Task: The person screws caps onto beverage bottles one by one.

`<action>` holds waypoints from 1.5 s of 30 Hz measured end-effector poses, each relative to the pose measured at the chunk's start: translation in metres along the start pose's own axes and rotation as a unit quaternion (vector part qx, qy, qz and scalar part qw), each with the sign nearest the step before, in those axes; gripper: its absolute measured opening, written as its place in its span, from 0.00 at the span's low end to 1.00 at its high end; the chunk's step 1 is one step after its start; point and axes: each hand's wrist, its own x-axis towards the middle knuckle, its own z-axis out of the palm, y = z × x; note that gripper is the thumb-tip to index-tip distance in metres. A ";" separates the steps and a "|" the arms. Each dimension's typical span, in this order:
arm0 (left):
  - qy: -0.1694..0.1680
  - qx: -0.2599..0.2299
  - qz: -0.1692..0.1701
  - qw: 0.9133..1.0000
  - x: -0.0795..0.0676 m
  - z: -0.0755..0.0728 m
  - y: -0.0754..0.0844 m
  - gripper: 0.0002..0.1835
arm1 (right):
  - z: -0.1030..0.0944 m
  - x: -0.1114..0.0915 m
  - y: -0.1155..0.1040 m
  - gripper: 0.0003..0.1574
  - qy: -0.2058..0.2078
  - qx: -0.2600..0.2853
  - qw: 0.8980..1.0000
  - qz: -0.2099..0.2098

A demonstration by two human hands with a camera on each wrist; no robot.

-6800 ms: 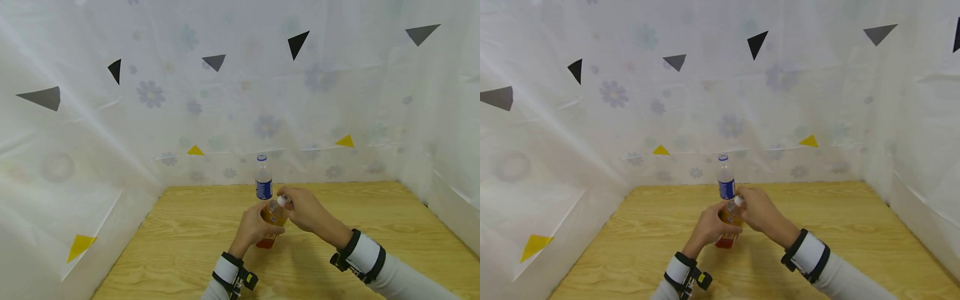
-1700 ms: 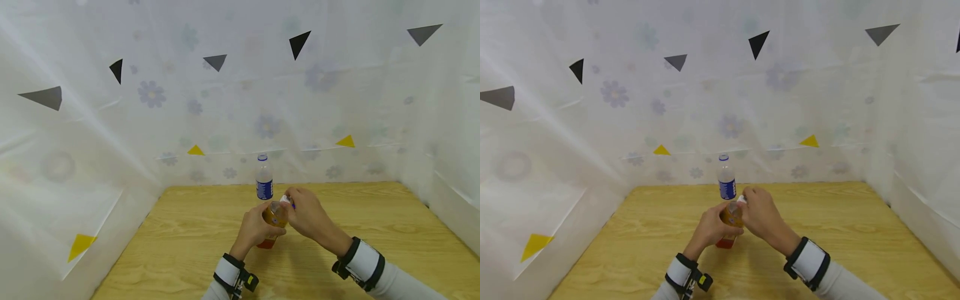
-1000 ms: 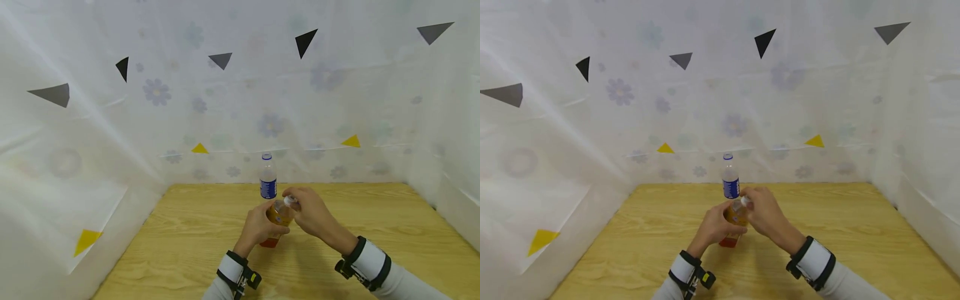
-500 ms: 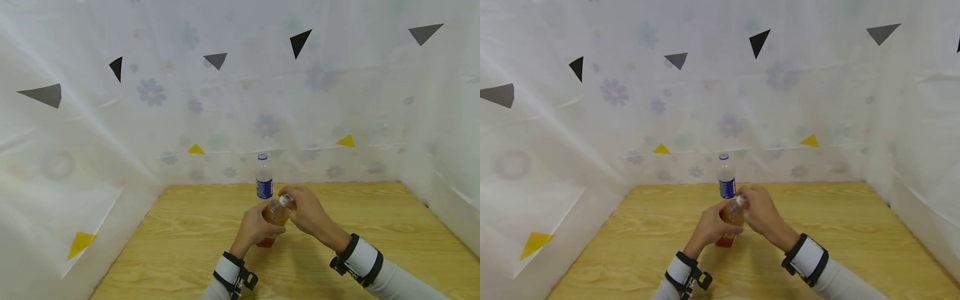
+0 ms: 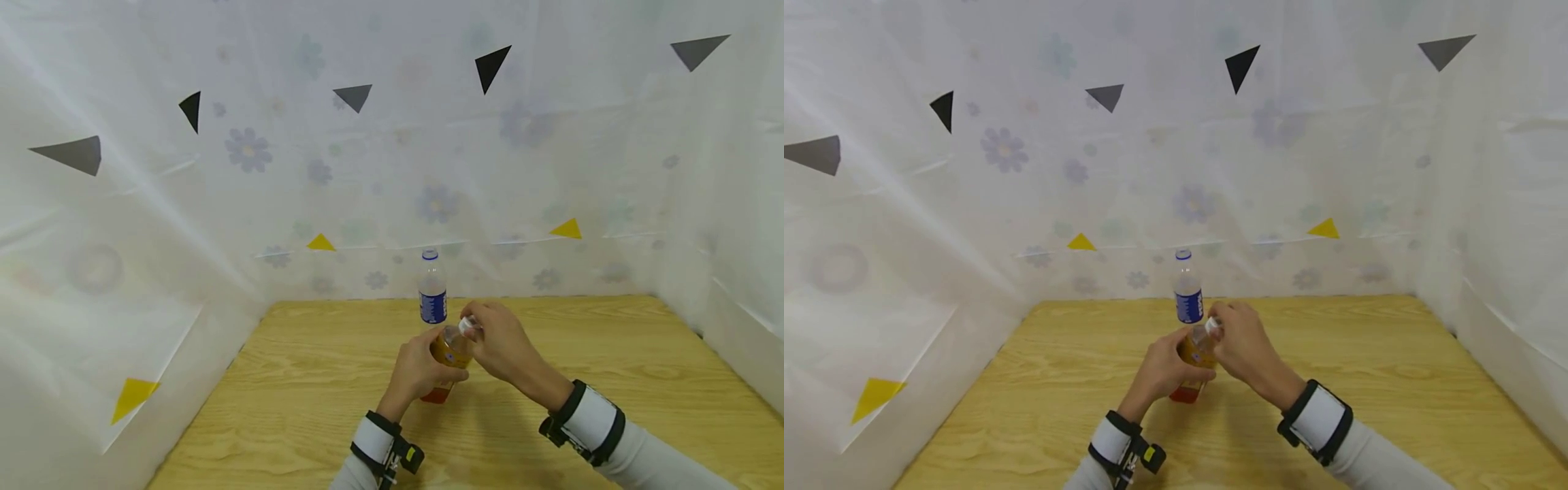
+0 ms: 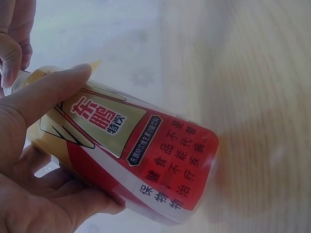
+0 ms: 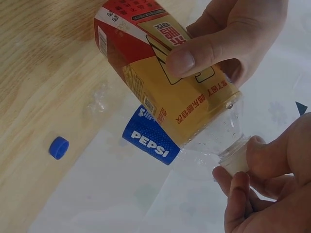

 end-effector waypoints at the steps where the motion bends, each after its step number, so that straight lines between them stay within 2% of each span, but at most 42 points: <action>1: 0.000 0.002 -0.001 1.000 0.000 0.000 0.000 0.43 | 0.000 0.000 0.000 0.10 0.001 -0.001 1.000 0.001; 10: 0.001 0.005 0.004 1.000 -0.001 0.000 0.004 0.43 | 0.000 0.001 0.000 0.08 -0.008 -0.013 1.000 0.015; 24: 0.011 0.003 0.003 1.000 0.000 0.002 0.004 0.43 | 0.000 0.002 0.000 0.08 0.002 -0.015 1.000 0.007; 32: 0.016 0.006 0.004 1.000 -0.002 0.002 0.000 0.44 | 0.003 0.001 0.001 0.06 -0.003 0.012 1.000 0.012; 39: -0.006 0.002 0.012 1.000 0.000 0.000 0.002 0.43 | 0.001 -0.002 0.002 0.04 -0.011 0.041 0.999 0.032; 41: -0.006 0.002 0.024 1.000 0.002 -0.001 0.004 0.42 | 0.000 -0.002 0.002 0.06 -0.010 0.043 0.999 0.031; 45: 0.004 0.004 0.048 0.999 0.009 -0.009 0.014 0.40 | -0.005 0.001 0.001 0.19 0.001 0.040 0.999 0.023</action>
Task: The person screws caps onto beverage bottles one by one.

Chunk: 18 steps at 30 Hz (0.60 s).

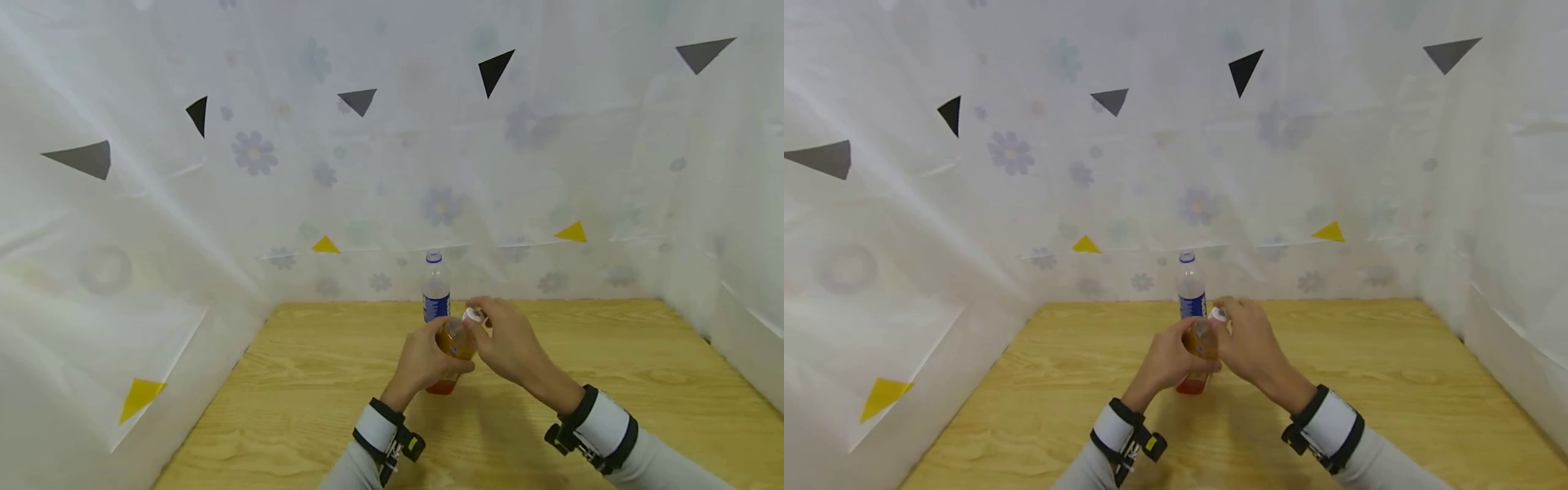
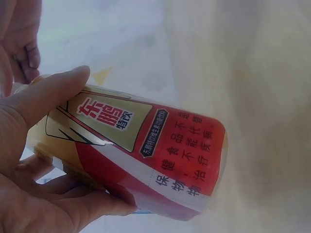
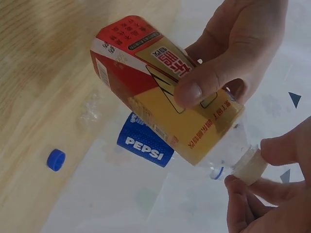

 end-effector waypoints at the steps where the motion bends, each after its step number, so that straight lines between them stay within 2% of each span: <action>1: 0.005 0.002 0.003 1.000 0.003 -0.004 0.003 0.41 | -0.002 0.002 -0.001 0.23 0.003 0.001 1.000 -0.003; 5: 0.028 -0.003 0.021 0.999 0.014 -0.027 0.016 0.41 | -0.007 0.007 -0.004 0.33 0.007 0.004 1.000 -0.001; 10: 0.077 -0.012 0.026 0.997 0.028 -0.063 0.024 0.41 | -0.005 0.006 -0.004 0.32 -0.007 0.002 1.000 0.016; 14: 0.142 0.003 0.002 0.990 0.039 -0.091 0.025 0.41 | -0.001 0.004 0.001 0.26 -0.010 -0.002 1.000 0.019; 18: 0.222 0.016 -0.010 0.975 0.050 -0.116 0.013 0.41 | 0.004 0.002 0.009 0.23 -0.010 -0.010 1.000 0.017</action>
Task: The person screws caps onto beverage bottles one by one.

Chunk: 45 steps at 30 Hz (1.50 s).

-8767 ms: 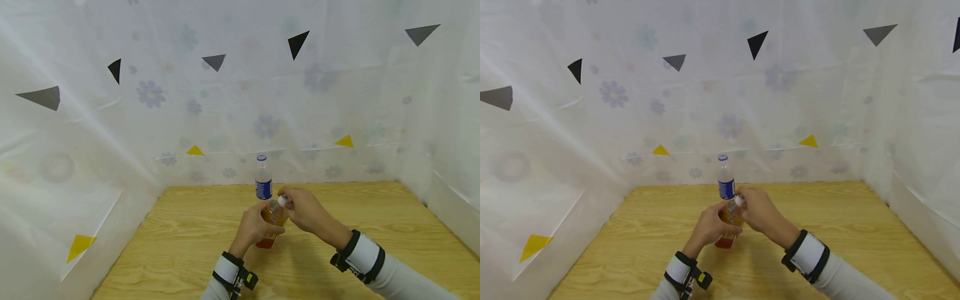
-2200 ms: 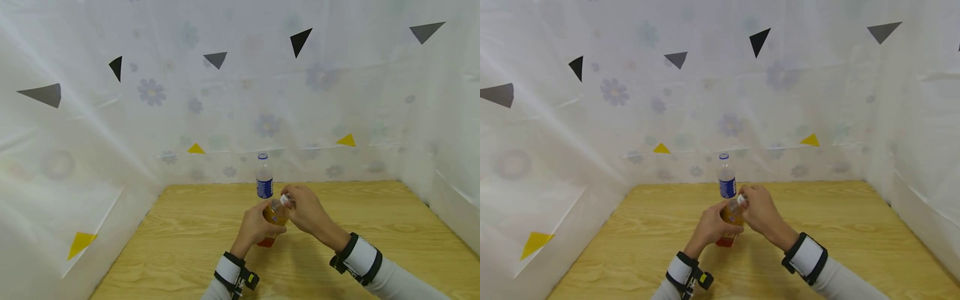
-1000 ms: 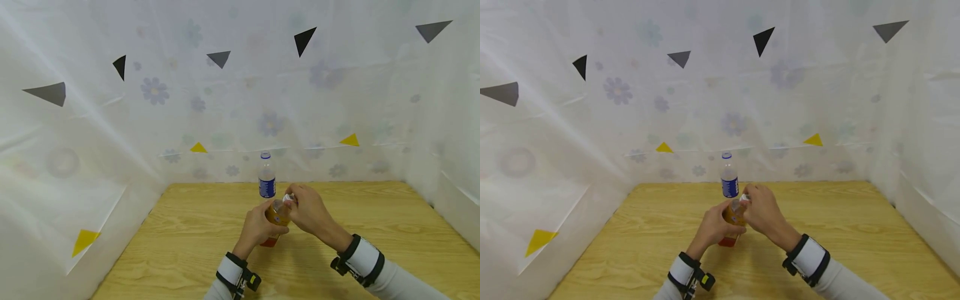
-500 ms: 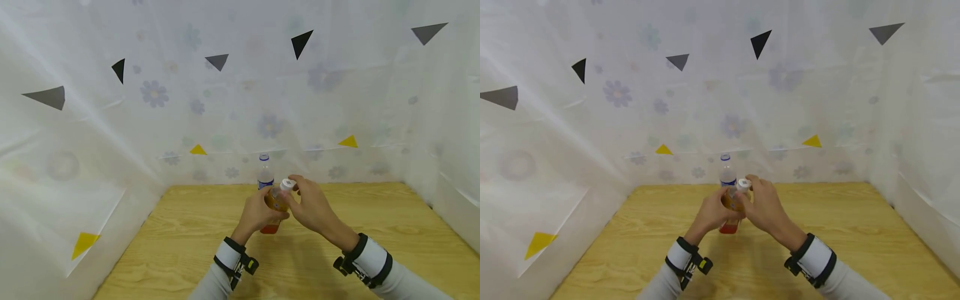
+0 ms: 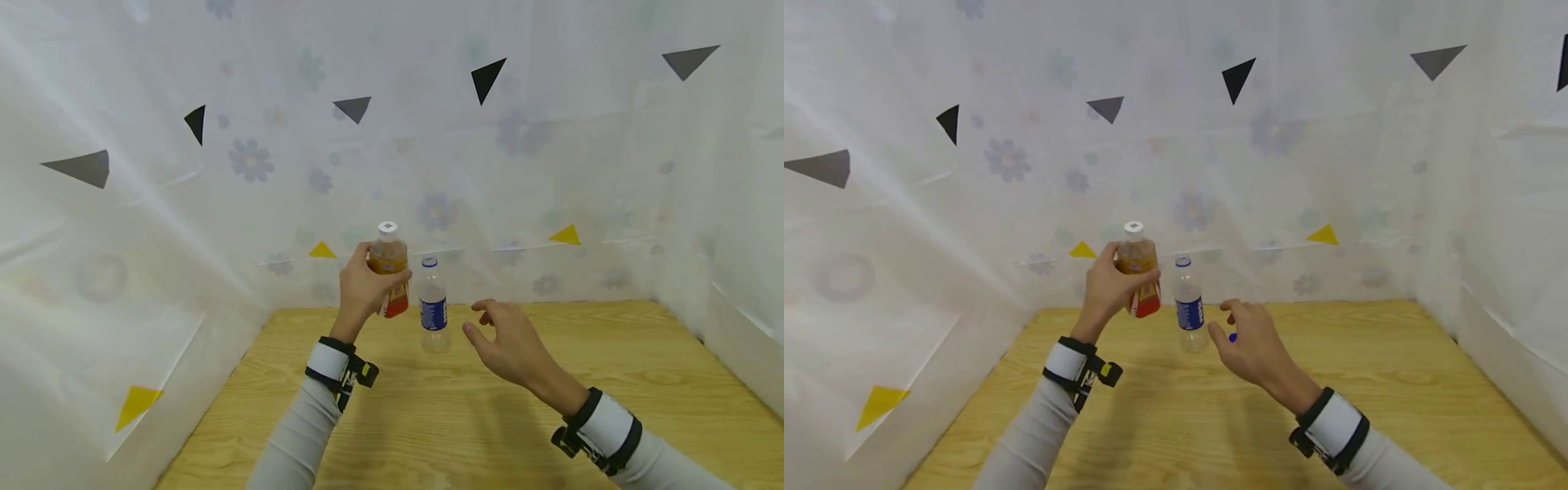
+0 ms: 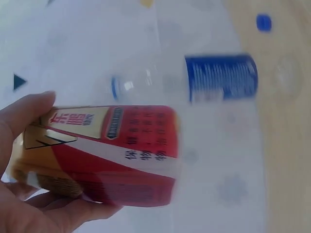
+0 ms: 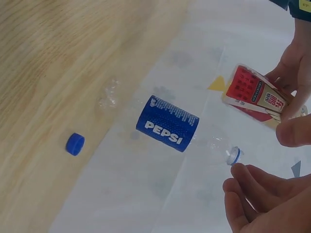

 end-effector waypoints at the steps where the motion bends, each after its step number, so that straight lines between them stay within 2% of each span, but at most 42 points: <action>1: 0.022 0.005 -0.001 1.000 0.004 -0.004 -0.006 0.41 | 0.001 -0.001 0.002 0.23 -0.003 -0.001 1.000 0.002; 4: 0.091 0.006 -0.003 0.996 0.014 -0.012 -0.031 0.40 | 0.005 -0.002 0.007 0.23 -0.013 -0.004 1.000 0.008; 8: 0.154 0.003 -0.035 0.987 0.014 -0.019 -0.069 0.39 | 0.008 -0.004 0.013 0.23 -0.035 0.002 0.999 0.022; 13: 0.194 0.008 -0.088 0.977 0.002 -0.022 -0.119 0.41 | 0.011 -0.008 0.017 0.26 -0.065 0.010 0.997 0.035; 16: 0.217 0.028 -0.122 0.968 -0.005 -0.024 -0.146 0.41 | 0.012 -0.009 0.019 0.27 -0.072 0.014 0.997 0.038; 21: 0.239 0.051 -0.163 0.956 -0.016 -0.029 -0.175 0.41 | 0.013 -0.011 0.021 0.25 -0.077 0.012 0.996 0.038; 25: 0.233 0.065 -0.180 0.953 -0.027 -0.028 -0.187 0.42 | 0.013 -0.013 0.023 0.21 -0.086 0.008 0.995 0.040; 30: 0.227 0.082 -0.179 0.954 -0.033 -0.025 -0.195 0.44 | 0.013 -0.016 0.024 0.18 -0.095 0.009 0.995 0.039; 37: 0.223 0.090 -0.181 0.954 -0.031 -0.025 -0.193 0.45 | 0.014 -0.016 0.026 0.17 -0.101 0.002 0.994 0.036; 45: 0.228 0.093 -0.182 0.952 -0.036 -0.024 -0.191 0.44 | 0.012 -0.016 0.027 0.19 -0.120 -0.004 0.992 0.046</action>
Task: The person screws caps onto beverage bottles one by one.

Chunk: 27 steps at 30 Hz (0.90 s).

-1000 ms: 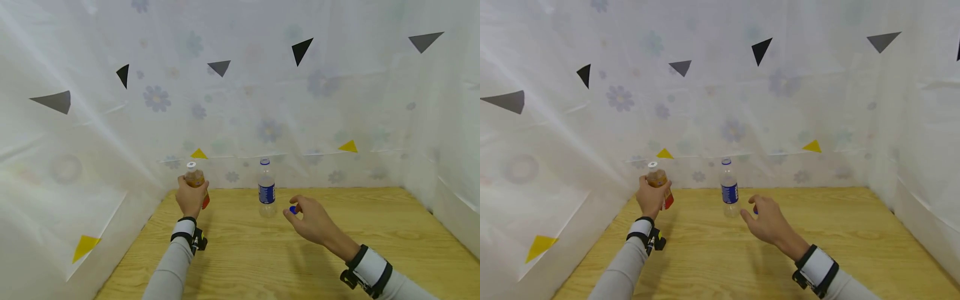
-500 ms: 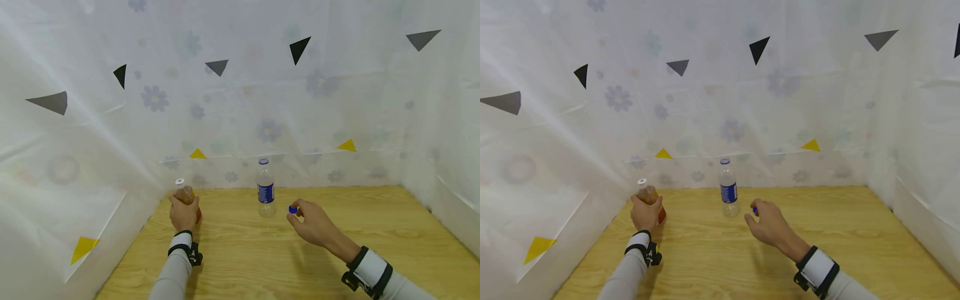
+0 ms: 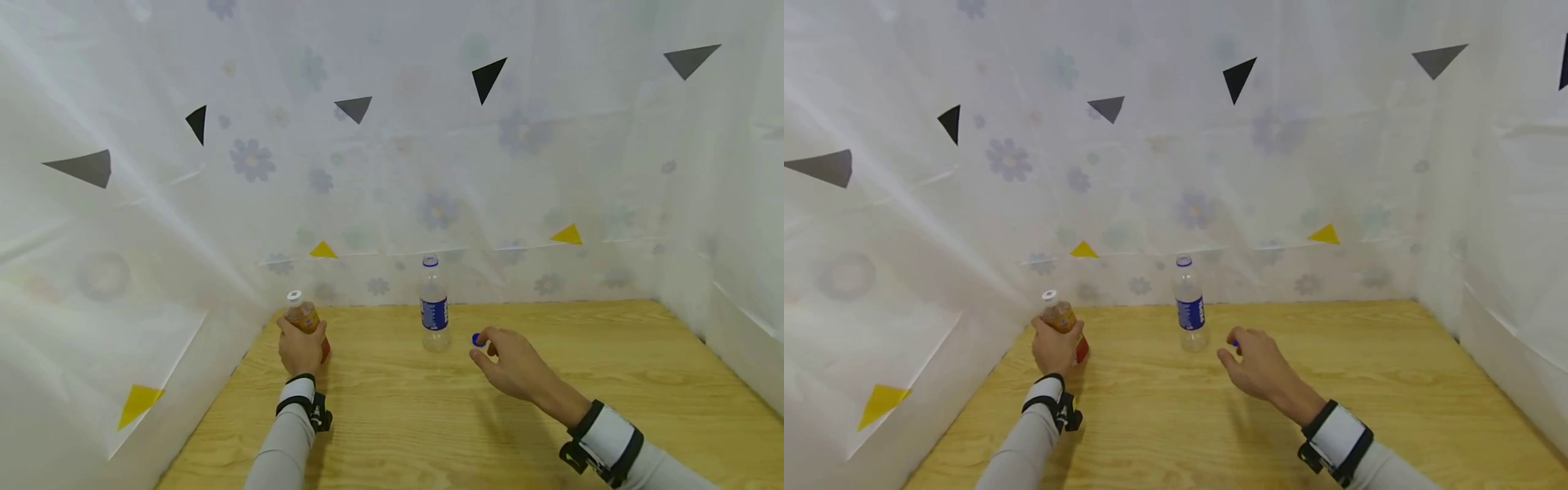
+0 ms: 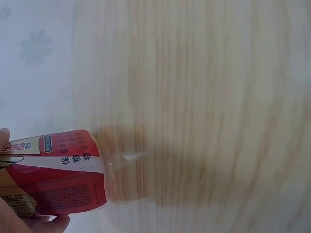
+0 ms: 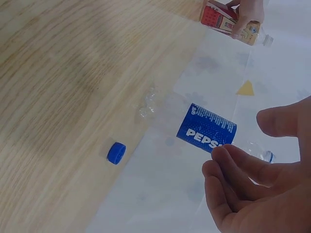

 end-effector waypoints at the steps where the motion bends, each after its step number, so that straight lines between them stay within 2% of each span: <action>1: -0.001 0.002 0.001 1.000 0.000 0.001 -0.001 0.44 | 0.000 0.000 0.000 0.19 -0.002 -0.001 1.000 0.003; 10: -0.003 0.008 0.005 1.000 0.001 0.005 -0.011 0.45 | 0.005 -0.003 0.004 0.20 -0.029 0.001 0.999 0.022; 16: -0.001 0.010 0.031 0.999 0.000 0.004 -0.013 0.53 | 0.006 -0.003 0.005 0.16 -0.032 -0.001 0.999 0.024; 21: -0.001 0.017 0.045 0.999 0.005 -0.003 -0.004 0.59 | 0.005 -0.004 0.004 0.15 -0.039 0.007 0.999 0.027; 27: 0.013 0.014 0.066 0.998 0.014 -0.013 0.012 0.58 | 0.005 -0.004 0.004 0.17 -0.048 0.021 0.998 0.038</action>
